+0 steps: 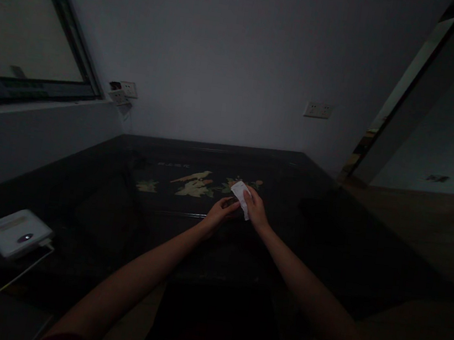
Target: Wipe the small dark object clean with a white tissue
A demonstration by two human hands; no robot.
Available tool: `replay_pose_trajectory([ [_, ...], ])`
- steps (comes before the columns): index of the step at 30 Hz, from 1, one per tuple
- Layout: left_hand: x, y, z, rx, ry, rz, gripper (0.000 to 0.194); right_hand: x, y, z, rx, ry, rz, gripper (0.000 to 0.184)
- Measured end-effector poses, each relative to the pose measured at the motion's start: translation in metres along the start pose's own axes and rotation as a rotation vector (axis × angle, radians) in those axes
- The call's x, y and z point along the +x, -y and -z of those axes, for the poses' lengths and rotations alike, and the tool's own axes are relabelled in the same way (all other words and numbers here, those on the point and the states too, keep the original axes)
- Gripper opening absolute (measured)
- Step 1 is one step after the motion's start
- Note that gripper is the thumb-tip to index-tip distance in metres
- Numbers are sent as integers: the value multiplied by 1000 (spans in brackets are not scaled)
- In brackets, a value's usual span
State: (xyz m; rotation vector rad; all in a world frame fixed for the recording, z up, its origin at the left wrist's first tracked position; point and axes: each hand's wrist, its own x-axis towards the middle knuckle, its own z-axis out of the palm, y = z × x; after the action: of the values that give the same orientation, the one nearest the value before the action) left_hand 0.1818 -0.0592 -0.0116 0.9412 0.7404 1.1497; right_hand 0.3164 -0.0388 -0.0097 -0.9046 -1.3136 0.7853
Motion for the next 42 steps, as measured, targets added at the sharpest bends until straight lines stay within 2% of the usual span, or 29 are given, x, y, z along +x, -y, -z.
replay_pose_trajectory([
  [8,2,1,2,-22,13,-23,45,5,-13,-2,603,-119,-514,22],
  [11,3,2,2,-56,1,-38,40,5,-12,-4,752,-120,-614,22],
  [17,4,2,1,-107,29,-47,39,2,-6,-3,819,-67,-675,32],
  [25,4,1,4,-25,84,-94,45,0,3,-5,848,7,-706,39],
  [31,8,4,9,84,-60,-176,52,-2,0,-5,834,-14,-697,36],
  [34,10,5,10,199,-81,-205,45,-2,-1,-7,824,-65,-712,37],
  [37,12,6,12,390,-105,-326,33,-3,-3,-9,822,-149,-733,36],
  [40,13,7,13,571,-202,-477,28,-3,-5,-12,824,-201,-731,35],
  [42,13,7,13,630,-250,-530,28,-3,-5,-13,828,-226,-726,35],
])
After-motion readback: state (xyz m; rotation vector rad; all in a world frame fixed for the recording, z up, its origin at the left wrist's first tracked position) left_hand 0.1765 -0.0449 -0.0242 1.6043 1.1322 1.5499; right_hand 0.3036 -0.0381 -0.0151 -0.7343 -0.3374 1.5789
